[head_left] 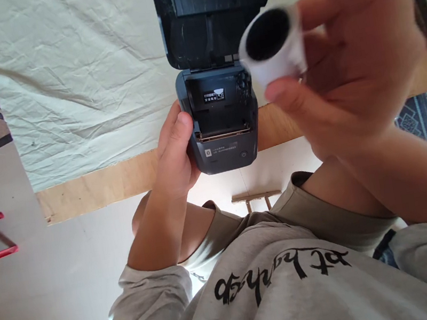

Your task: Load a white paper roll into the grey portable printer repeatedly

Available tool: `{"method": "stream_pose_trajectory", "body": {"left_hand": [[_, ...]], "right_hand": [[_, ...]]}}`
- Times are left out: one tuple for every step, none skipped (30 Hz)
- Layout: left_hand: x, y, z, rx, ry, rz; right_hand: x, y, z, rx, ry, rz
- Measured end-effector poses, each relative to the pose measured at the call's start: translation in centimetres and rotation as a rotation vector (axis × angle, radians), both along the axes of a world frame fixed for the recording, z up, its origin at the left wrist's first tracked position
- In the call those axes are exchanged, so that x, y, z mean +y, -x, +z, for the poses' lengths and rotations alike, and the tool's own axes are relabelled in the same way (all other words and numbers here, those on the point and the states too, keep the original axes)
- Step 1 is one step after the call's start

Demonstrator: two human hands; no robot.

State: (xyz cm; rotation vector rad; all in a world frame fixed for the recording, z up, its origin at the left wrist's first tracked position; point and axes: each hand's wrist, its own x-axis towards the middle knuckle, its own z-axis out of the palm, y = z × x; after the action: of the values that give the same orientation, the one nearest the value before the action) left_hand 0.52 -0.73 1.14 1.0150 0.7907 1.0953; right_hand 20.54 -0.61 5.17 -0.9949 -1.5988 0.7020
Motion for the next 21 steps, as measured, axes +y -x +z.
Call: {"method": "stream_pose_trajectory", "body": {"left_hand": [[0.0,0.0,-0.1,-0.002,-0.019,0.005],[0.0,0.0,-0.2,0.0,-0.03,0.013],[0.0,0.0,-0.3,0.007,-0.029,0.024],[0.0,-0.1,-0.2,0.019,-0.02,0.036],[0.0,-0.1,-0.1,0.036,-0.004,0.05],[-0.1,-0.1,0.0,0.054,0.013,0.061],[-0.1,-0.1,0.2,0.073,0.023,0.063],[-0.2,-0.1,0.4,0.088,0.033,0.068],[-0.2,-0.1,0.6,0.098,0.04,0.068],[-0.3,-0.1,0.7,0.1,0.045,0.062],[-0.3,-0.1,0.7,0.096,0.047,0.056],[-0.3,0.0,0.8,0.089,0.045,0.052],[-0.3,0.0,0.7,0.082,0.041,0.05],[-0.3,0.0,0.7,0.077,0.04,0.052],[-0.4,-0.1,0.6,0.075,0.042,0.058],[-0.4,-0.1,0.6,0.074,0.045,0.065],[-0.4,-0.1,0.5,0.076,0.049,0.069],[-0.4,-0.1,0.5,0.078,0.053,0.07],[-0.4,-0.1,0.4,0.079,0.059,0.07],[-0.4,-0.1,0.4,0.079,0.062,0.066],[-0.3,-0.1,0.4,0.079,0.063,0.061]], "right_hand": [[0.0,0.3,-0.1,-0.087,-0.049,0.027],[0.1,0.6,-0.1,-0.182,-0.088,0.039],[0.2,0.8,-0.1,-0.283,-0.107,0.032],[0.4,1.0,-0.1,-0.378,-0.114,0.017],[0.5,1.2,0.1,-0.453,-0.107,-0.002],[0.7,1.3,0.2,-0.505,-0.08,-0.002],[0.8,1.3,0.4,-0.534,-0.048,0.008],[1.0,1.3,0.7,-0.546,-0.023,0.023],[1.1,1.3,0.9,-0.553,-0.002,0.036],[1.3,1.3,1.1,-0.56,0.02,0.049],[1.4,1.3,1.3,-0.571,0.042,0.062],[1.5,1.4,1.5,-0.584,0.059,0.073],[1.5,1.4,1.5,-0.596,0.067,0.078],[1.5,1.5,1.5,-0.604,0.069,0.086],[1.5,1.6,1.5,-0.607,0.068,0.091],[1.5,1.7,1.3,-0.597,0.062,0.093],[1.4,1.7,1.2,-0.576,0.052,0.093],[1.4,1.7,0.9,-0.549,0.041,0.095],[1.3,1.7,0.7,-0.525,0.027,0.098],[1.3,1.6,0.5,-0.503,0.006,0.1],[1.2,1.5,0.3,-0.489,-0.016,0.099]]}}
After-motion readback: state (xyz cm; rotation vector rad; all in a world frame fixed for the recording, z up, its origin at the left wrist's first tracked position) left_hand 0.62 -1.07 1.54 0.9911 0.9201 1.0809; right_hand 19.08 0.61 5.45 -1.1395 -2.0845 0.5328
